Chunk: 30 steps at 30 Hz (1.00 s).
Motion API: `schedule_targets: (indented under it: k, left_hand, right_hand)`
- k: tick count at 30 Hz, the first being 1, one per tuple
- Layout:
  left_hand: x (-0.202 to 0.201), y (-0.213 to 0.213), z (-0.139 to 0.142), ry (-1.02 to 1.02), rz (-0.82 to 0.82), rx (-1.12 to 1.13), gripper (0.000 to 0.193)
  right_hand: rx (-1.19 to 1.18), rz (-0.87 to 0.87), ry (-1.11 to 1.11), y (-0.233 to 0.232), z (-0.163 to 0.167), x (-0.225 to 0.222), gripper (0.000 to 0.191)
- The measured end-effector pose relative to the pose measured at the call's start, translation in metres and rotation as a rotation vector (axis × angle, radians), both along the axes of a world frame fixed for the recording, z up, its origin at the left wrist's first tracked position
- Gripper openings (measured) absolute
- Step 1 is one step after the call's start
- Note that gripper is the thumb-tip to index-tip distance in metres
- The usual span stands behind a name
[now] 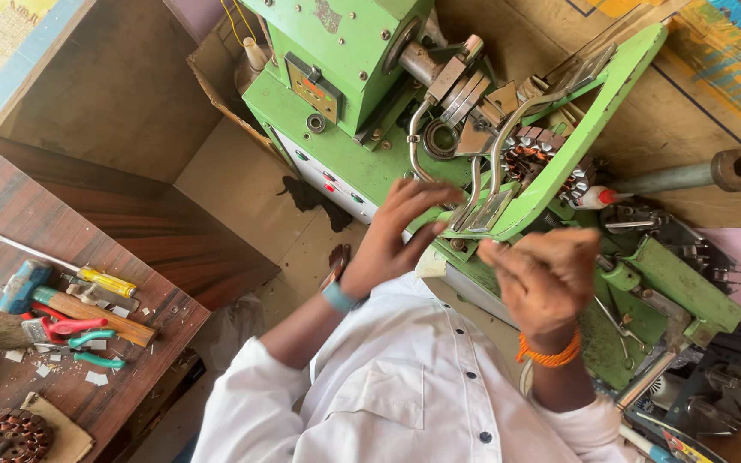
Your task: The person uses a hex key to tighten screws on a small motor component, then installs the motor into a green machine. The person secures the motor with a socket wrench and tightens additional fasteners on the machine.
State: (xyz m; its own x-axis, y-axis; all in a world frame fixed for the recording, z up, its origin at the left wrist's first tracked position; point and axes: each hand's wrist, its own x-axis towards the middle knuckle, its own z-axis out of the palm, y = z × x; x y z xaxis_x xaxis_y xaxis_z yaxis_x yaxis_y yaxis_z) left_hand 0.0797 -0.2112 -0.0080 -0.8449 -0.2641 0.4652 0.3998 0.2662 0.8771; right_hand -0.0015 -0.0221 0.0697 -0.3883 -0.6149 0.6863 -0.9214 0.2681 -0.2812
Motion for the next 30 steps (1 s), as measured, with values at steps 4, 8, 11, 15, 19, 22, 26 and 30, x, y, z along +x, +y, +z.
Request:
schedule_targets:
  k: [4, 8, 11, 15, 19, 22, 26, 30]
  left_hand:
    - [-0.046, -0.003, -0.027, -0.038, 0.057, -0.401, 0.018]
    - [-0.070, 0.018, -0.055, -0.052, 0.234, -0.363, 0.014]
    - [-0.088, 0.033, -0.068, -0.322, 0.258, -0.205, 0.020]
    - [-0.106, 0.047, -0.078, -0.363, 0.257, -0.072, 0.022]
    - [-0.106, 0.047, -0.088, -0.298, 0.240, -0.111, 0.023]
    - [-0.103, 0.041, -0.087, -0.323, 0.160, -0.136, 0.020]
    - [-0.097, 0.033, -0.073, -0.247, 0.141, -0.154, 0.023]
    - [-0.077, 0.023, -0.062, -0.081, 0.391, -0.435, 0.029]
  right_hand:
    - [0.008, -0.150, 0.034, -0.014, 0.010, -0.029, 0.017]
    - [-0.393, -0.260, -0.377, -0.010, -0.009, -0.060, 0.012]
    - [-0.284, -0.284, -0.509, 0.002, -0.038, -0.063, 0.014]
    - [0.205, -0.233, -0.263, 0.004, -0.067, -0.063, 0.036]
    - [0.427, -0.351, -0.222, -0.006, -0.067, -0.078, 0.037]
    - [0.394, -0.385, -0.433, -0.013, -0.064, -0.083, 0.029]
    - [0.249, -0.352, -0.594, -0.017, -0.068, -0.084, 0.012]
    - [0.059, -0.267, -0.325, -0.002, -0.069, -0.089, 0.014]
